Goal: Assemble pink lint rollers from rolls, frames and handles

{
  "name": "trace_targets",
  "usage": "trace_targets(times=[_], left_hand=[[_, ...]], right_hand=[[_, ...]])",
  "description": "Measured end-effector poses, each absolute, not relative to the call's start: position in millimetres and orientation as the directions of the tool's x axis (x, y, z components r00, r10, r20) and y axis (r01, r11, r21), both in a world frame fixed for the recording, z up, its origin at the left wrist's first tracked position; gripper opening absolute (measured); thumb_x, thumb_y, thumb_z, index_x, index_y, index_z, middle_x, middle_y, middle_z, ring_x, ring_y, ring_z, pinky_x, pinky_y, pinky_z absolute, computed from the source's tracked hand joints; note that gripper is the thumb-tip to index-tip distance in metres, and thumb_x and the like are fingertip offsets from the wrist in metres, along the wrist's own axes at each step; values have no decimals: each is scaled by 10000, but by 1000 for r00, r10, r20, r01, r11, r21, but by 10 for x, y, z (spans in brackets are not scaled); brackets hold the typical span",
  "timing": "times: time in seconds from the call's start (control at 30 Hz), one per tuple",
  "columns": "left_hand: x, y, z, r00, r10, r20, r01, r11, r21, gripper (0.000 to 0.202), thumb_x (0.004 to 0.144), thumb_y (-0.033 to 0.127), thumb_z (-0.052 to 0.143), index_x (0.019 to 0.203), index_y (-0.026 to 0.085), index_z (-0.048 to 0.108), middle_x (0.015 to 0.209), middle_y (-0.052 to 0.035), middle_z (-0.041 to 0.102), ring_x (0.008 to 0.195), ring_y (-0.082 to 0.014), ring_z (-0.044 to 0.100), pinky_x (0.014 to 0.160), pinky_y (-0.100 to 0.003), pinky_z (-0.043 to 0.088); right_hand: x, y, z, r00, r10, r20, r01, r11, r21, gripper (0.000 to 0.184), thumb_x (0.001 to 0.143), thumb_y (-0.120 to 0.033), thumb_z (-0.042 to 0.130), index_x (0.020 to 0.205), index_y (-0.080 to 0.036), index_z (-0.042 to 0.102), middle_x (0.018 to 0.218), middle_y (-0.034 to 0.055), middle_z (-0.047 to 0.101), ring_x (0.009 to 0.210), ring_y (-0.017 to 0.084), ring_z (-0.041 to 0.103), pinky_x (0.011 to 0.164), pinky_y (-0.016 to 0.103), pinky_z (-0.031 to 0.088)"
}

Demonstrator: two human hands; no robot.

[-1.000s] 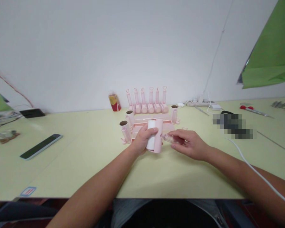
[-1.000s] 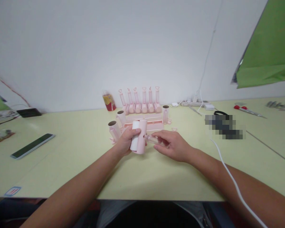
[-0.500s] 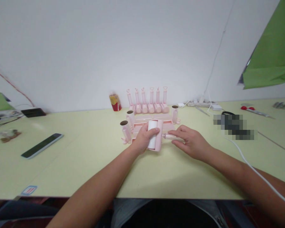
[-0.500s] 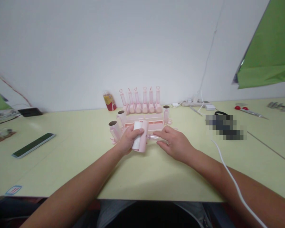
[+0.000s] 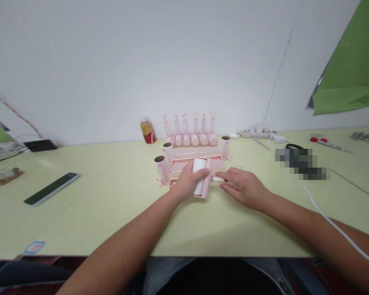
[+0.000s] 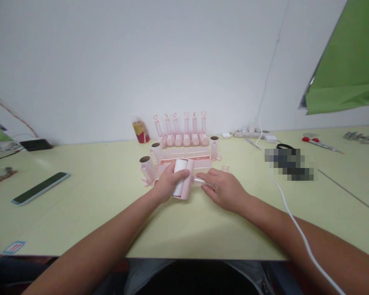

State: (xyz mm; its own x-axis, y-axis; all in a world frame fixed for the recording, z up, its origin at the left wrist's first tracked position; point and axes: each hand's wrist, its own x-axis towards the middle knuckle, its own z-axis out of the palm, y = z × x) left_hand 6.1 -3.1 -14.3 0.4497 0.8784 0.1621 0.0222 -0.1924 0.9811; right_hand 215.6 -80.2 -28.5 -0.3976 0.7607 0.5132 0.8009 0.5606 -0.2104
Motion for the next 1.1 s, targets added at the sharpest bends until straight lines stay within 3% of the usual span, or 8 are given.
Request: trace_targets(times=[0.27, 0.37, 0.5, 0.6, 0.73, 0.8, 0.9, 1.1], left_hand=[[100, -81, -143, 431, 884, 179, 24, -209, 978, 374, 752, 352, 685, 1034, 152, 544, 865, -8, 599, 756, -155, 537, 693, -258, 437], [83, -85, -102, 436, 890, 136, 12, -157, 988, 374, 727, 332, 713, 1016, 160, 549, 831, 2, 601, 714, -144, 541, 647, -243, 438], [42, -116, -12, 546, 837, 29, -133, 52, 990, 415, 798, 499, 621, 1029, 158, 571, 771, -31, 628, 634, -172, 585, 548, -260, 454], [24, -139, 18, 704, 709, 30, -235, 193, 953, 515, 829, 588, 491, 1034, 130, 607, 764, -79, 650, 598, -209, 617, 495, -294, 474], [42, -160, -9, 703, 694, 155, -201, -15, 980, 332, 728, 377, 649, 906, 98, 670, 790, -96, 668, 670, -207, 628, 555, -294, 503], [72, -190, -23, 666, 701, 256, -157, -203, 966, 279, 687, 274, 714, 910, 109, 689, 855, -80, 686, 799, -210, 641, 711, -306, 525], [120, -251, -36, 609, 695, 383, -165, -361, 918, 363, 737, 328, 742, 1045, 146, 683, 1024, -72, 701, 1026, -237, 628, 925, -340, 484], [101, -216, -90, 489, 804, 340, -162, -299, 940, 425, 777, 531, 703, 838, 111, 691, 802, -79, 689, 741, -187, 637, 662, -287, 509]], right_hand=[[2081, -857, -290, -297, 786, 543, 781, 527, -335, 343, 892, -242, 566, 1222, -196, 652, 910, 62, 661, 797, 196, 624, 754, 319, 470], [2068, -808, -318, -250, 834, 492, 728, 497, -472, 327, 863, -258, 605, 1178, -202, 670, 891, 45, 655, 758, 181, 595, 727, 314, 440], [2020, -730, -369, -184, 931, 314, 445, 364, -819, 222, 808, -313, 679, 982, -176, 672, 704, -18, 557, 591, 123, 463, 576, 263, 354], [1968, -715, -397, -211, 942, 261, 140, 294, -946, 208, 817, -355, 683, 809, -182, 568, 664, -42, 475, 577, 107, 425, 554, 249, 340], [1909, -728, -426, -188, 943, 274, -31, 274, -961, 268, 871, -425, 637, 821, -209, 488, 682, -51, 445, 558, 107, 416, 538, 255, 368], [1881, -735, -452, -181, 939, 294, -11, 297, -955, 277, 890, -446, 617, 834, -214, 476, 668, -61, 410, 555, 108, 404, 535, 253, 363], [1842, -760, -487, -197, 907, 372, 80, 393, -916, 258, 910, -439, 597, 872, -209, 484, 719, -46, 417, 626, 116, 405, 587, 255, 371], [1835, -893, -406, -489, 784, 382, 283, 557, -781, 318, 894, -436, 614, 1054, -168, 551, 888, 26, 553, 749, 149, 491, 679, 278, 425]])
